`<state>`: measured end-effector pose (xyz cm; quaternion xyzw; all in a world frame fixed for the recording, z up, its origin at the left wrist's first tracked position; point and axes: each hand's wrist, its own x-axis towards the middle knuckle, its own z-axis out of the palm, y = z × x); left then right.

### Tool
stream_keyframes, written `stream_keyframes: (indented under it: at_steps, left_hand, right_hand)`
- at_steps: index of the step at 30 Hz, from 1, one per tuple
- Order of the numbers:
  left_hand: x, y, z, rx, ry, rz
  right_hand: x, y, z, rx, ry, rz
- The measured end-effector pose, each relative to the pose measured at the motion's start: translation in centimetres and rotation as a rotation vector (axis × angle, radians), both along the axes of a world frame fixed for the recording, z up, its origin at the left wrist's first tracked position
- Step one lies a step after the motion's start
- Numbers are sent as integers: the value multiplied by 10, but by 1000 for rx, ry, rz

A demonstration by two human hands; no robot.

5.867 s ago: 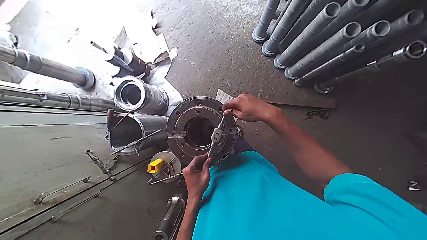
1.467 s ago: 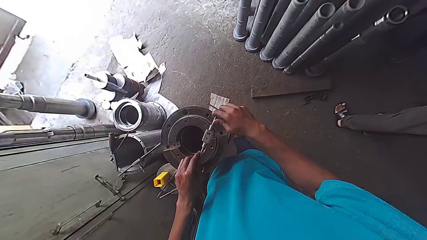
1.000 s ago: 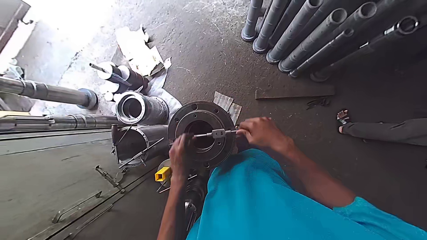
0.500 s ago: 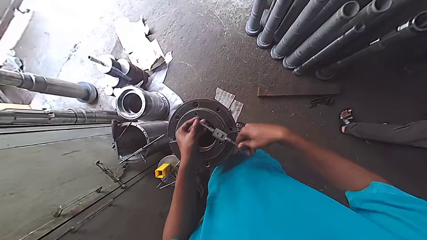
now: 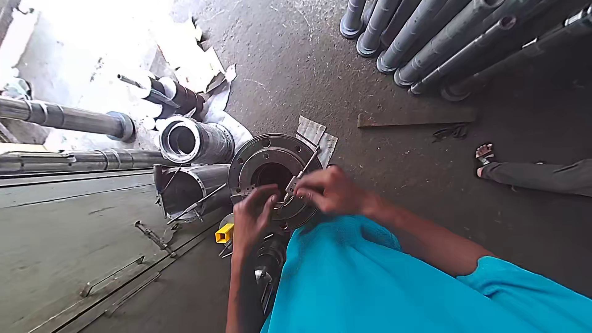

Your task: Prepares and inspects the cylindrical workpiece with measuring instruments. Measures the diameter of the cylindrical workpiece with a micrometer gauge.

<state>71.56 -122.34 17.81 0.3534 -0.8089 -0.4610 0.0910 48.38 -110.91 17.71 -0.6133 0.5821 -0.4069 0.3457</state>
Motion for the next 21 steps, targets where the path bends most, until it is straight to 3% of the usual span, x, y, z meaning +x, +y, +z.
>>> stream_keyframes:
  at_steps: [2,5,8,11,16,18,21]
  left_hand:
    - [23,25,-7,107,-14,32]
    - [28,59,-20,117,23,126]
    - [28,47,-23,-209,-93,119]
    - [16,3,-22,-448,-170,48]
    - [-40,-54,-23,-510,-88,-132]
    - [-42,-53,-16,-485,-125,-144]
    - [-15,-27,-20,-482,-181,23]
  right_hand:
    - [-40,-23,-5,-121,264,-109]
    - [-73,-43,-23,59,469,44]
    - [-82,-26,-31,104,453,152]
    - [-62,16,-29,125,450,82]
    - [15,60,-29,135,428,39]
    - [4,54,-27,187,435,131]
    - [-47,25,-23,308,377,201]
